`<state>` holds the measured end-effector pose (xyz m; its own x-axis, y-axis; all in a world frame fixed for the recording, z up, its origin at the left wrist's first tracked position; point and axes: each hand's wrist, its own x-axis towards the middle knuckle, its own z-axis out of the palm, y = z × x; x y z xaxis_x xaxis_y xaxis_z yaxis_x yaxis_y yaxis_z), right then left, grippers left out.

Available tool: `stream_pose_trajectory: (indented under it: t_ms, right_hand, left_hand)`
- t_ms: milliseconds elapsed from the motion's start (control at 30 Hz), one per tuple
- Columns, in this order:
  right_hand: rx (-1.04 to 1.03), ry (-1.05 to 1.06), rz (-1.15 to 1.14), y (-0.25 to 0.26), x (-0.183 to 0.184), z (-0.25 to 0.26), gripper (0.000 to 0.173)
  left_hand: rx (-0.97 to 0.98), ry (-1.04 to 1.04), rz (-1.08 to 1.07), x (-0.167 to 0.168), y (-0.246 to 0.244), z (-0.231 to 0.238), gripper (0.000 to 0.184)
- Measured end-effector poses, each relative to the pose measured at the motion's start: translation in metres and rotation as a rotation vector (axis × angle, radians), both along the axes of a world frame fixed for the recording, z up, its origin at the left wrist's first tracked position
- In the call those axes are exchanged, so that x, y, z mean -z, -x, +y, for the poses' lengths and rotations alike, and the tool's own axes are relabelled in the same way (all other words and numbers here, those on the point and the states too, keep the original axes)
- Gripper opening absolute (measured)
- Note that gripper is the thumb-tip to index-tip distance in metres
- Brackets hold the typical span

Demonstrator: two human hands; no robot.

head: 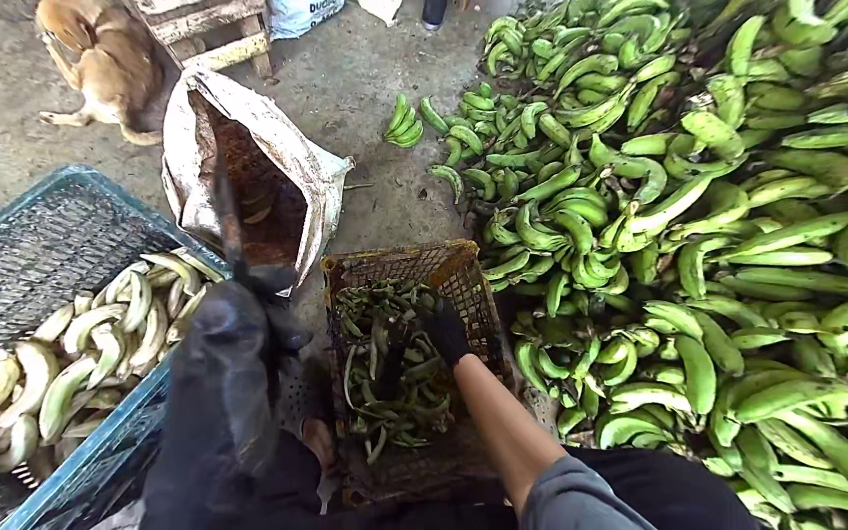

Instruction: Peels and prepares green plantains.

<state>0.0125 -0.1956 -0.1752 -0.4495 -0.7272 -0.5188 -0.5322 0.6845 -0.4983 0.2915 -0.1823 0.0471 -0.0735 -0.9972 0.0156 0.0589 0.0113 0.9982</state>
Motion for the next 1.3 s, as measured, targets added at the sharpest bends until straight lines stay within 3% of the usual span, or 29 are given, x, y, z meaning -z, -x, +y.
stream_pose_trajectory:
  t_ms: [100, 233, 300, 400, 667, 833, 867, 967, 1000, 1033, 1100, 1167, 1233, 1300]
  right_hand:
    - [0.036, 0.277, -0.077, 0.015, -0.055, 0.012, 0.052]
    - [0.237, 0.563, -0.536, 0.017, -0.13, 0.03, 0.049]
    - [0.223, 0.638, -0.691, 0.016, -0.161, 0.045, 0.042]
    - [0.139, 0.73, -0.841, 0.015, -0.186, 0.07, 0.036]
    - [0.117, 0.776, -0.882, 0.022, -0.211, 0.124, 0.031]
    - [0.139, 0.808, -0.741, 0.009, -0.226, 0.143, 0.031]
    - [0.159, 0.821, -0.705, 0.005, -0.225, 0.143, 0.032]
    - [0.229, 0.882, -0.603, -0.004, -0.205, 0.136, 0.043]
    - [0.249, 0.892, -0.58, -0.005, -0.199, 0.133, 0.042]
    - [0.252, 0.887, -0.563, -0.006, -0.195, 0.13, 0.04]
    - [0.168, 0.833, -0.614, 0.0, -0.192, 0.129, 0.036]
    - [0.011, 0.735, -0.797, 0.011, -0.192, 0.13, 0.035]
    - [-0.188, 0.622, -0.996, 0.023, -0.191, 0.132, 0.037]
    - [-0.368, 0.493, -1.06, 0.033, -0.198, 0.134, 0.042]
  left_hand:
    - [0.115, -0.06, 0.0, 0.0, 0.02, 0.01, 0.053]
    - [0.305, -0.067, -0.193, 0.014, 0.05, 0.033, 0.048]
    - [0.394, -0.07, -0.235, 0.019, 0.065, 0.045, 0.047]
    - [0.513, -0.067, -0.21, 0.024, 0.078, 0.061, 0.061]
    - [0.519, -0.006, -0.158, 0.019, 0.1, 0.106, 0.059]
    - [0.445, -0.126, 0.132, 0.022, 0.111, 0.125, 0.043]
    - [0.431, -0.074, 0.06, 0.024, 0.11, 0.126, 0.043]
    - [0.376, 0.162, -0.488, 0.026, 0.106, 0.132, 0.053]
    - [0.394, 0.161, -0.527, 0.027, 0.107, 0.134, 0.054]
    - [0.418, 0.106, -0.452, 0.026, 0.108, 0.135, 0.05]
    - [0.531, -0.122, -0.056, 0.023, 0.107, 0.135, 0.04]
    - [0.672, -0.297, 0.238, 0.023, 0.097, 0.132, 0.036]
    - [0.731, -0.347, 0.36, 0.028, 0.087, 0.127, 0.036]
    - [0.698, -0.326, 0.346, 0.027, 0.081, 0.122, 0.037]
